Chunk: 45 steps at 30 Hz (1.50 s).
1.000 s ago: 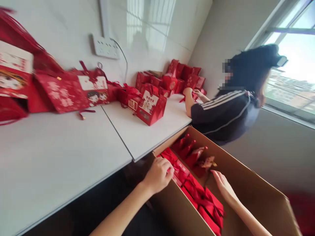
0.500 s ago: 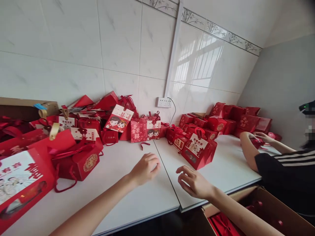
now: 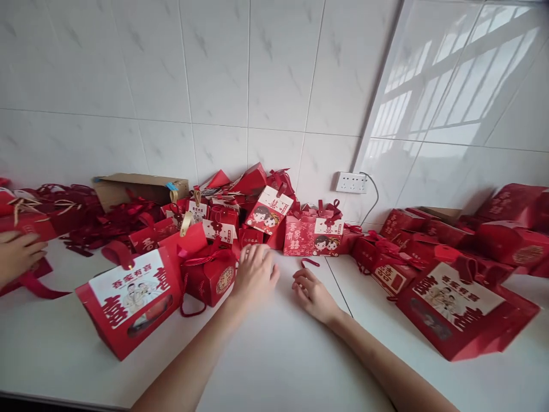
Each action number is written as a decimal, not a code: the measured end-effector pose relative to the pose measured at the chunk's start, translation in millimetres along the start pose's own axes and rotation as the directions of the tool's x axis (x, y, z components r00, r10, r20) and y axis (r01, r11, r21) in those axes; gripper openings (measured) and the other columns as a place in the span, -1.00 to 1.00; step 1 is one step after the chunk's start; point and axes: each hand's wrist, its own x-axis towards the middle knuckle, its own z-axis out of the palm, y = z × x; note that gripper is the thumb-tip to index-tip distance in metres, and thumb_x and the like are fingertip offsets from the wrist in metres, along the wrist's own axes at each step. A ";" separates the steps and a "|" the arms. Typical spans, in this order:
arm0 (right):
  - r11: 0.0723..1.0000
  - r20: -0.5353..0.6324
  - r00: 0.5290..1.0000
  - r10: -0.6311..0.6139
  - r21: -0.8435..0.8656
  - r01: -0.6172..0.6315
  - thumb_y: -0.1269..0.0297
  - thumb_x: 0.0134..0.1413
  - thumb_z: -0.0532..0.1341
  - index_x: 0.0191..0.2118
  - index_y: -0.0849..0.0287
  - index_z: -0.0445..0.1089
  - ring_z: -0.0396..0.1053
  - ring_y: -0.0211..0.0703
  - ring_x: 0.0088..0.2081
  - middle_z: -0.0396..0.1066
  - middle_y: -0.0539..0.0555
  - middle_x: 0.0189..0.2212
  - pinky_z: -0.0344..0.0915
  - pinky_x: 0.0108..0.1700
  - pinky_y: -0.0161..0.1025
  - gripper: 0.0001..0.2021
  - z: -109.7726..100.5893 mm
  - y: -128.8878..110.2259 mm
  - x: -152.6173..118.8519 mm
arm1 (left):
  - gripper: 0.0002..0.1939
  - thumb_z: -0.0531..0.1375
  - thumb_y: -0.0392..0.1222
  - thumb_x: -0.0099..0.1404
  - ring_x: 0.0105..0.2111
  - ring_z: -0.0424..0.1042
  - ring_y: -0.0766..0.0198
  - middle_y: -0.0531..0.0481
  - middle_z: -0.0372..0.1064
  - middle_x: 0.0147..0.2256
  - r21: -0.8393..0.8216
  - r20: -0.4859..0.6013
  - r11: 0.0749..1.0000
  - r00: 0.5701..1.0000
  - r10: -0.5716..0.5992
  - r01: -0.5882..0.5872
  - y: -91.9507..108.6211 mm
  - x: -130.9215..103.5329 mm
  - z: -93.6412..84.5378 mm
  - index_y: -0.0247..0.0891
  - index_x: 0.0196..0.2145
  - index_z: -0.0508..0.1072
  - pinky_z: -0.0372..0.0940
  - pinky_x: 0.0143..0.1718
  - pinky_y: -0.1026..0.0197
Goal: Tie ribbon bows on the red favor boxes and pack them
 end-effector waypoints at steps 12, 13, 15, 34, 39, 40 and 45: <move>0.947 0.046 0.971 0.234 0.216 -0.239 0.11 0.19 -0.07 -0.38 0.19 0.36 0.34 -0.15 -0.28 0.27 0.21 -0.17 0.34 -0.30 -0.19 -0.65 -7.6 -1.3 -7.3 | -0.28 -0.18 0.24 0.23 -0.18 0.41 -0.28 -0.49 0.44 -0.23 0.384 0.223 0.581 0.538 -0.813 0.718 -49.8 21.3 -63.4 -0.50 -0.07 0.35 0.25 -0.27 -0.10; 0.939 0.047 0.969 0.243 0.238 -0.247 0.08 0.18 -0.06 -0.35 0.19 0.36 0.34 -0.14 -0.25 0.27 0.21 -0.16 0.34 -0.27 -0.18 -0.65 -8.8 -3.3 -7.3 | -0.27 -0.19 0.27 0.22 -0.26 0.45 -0.23 -0.44 0.46 -0.27 0.300 0.290 0.603 0.532 -0.796 0.739 -45.2 22.1 -63.6 -0.45 -0.06 0.34 0.27 -0.35 -0.04; 0.914 0.000 0.958 0.288 0.298 -0.275 0.01 0.17 -0.06 -0.30 0.17 0.35 0.33 -0.10 -0.19 0.29 0.19 -0.17 0.31 -0.19 -0.16 -0.63 -12.8 -6.5 -7.9 | -0.26 -0.21 0.33 0.19 -0.46 0.48 -0.06 -0.27 0.49 -0.42 0.027 0.478 0.605 0.522 -0.707 0.796 -34.8 22.9 -59.9 -0.37 -0.08 0.34 0.25 -0.53 0.11; 0.272 0.499 0.838 0.220 0.794 -0.544 -0.17 -0.20 0.27 0.03 0.11 0.31 0.32 -0.13 -0.09 0.33 0.17 -0.03 0.19 -0.01 -0.15 -0.33 -67.7 33.4 -11.1 | -0.61 0.04 0.07 0.21 -0.06 0.34 0.03 -0.13 0.42 -0.13 -0.771 0.634 -0.043 0.772 0.046 0.636 23.4 -21.2 39.3 -0.28 -0.20 0.41 0.18 0.01 0.05; 0.412 0.686 0.714 -0.141 0.696 -0.588 0.05 -0.76 0.50 0.30 -0.05 -0.31 0.07 0.05 0.21 0.01 0.25 0.23 0.07 0.15 -0.03 0.39 -88.7 20.7 -16.5 | -0.30 -0.06 0.34 0.16 0.01 0.32 -0.05 -0.20 0.37 -0.03 -0.657 0.720 -0.112 0.664 0.200 0.746 22.2 -21.2 33.1 -0.20 0.05 0.30 0.22 -0.02 -0.04; 0.470 0.704 0.700 -0.123 0.662 -0.584 0.09 -0.71 0.50 0.31 -0.06 -0.34 0.03 0.05 0.23 -0.03 0.25 0.24 0.07 0.16 -0.02 0.38 -90.0 18.3 -16.4 | -0.27 -0.03 0.38 0.12 0.01 0.32 -0.05 -0.20 0.38 -0.04 -0.661 0.726 -0.034 0.651 0.222 0.749 20.0 -20.4 30.8 -0.18 0.05 0.30 0.24 -0.03 -0.04; 0.491 0.589 0.793 0.156 0.651 -0.580 0.07 -0.33 0.42 0.27 0.01 -0.07 0.18 0.00 0.15 0.08 0.24 0.21 0.18 0.10 -0.06 0.00 -86.3 18.8 -12.7 | -0.20 0.17 0.40 -0.08 -0.01 0.33 -0.12 -0.19 0.39 -0.07 -0.682 0.719 0.178 0.606 0.341 0.709 10.6 -12.7 17.4 -0.16 0.02 0.34 0.27 -0.07 -0.10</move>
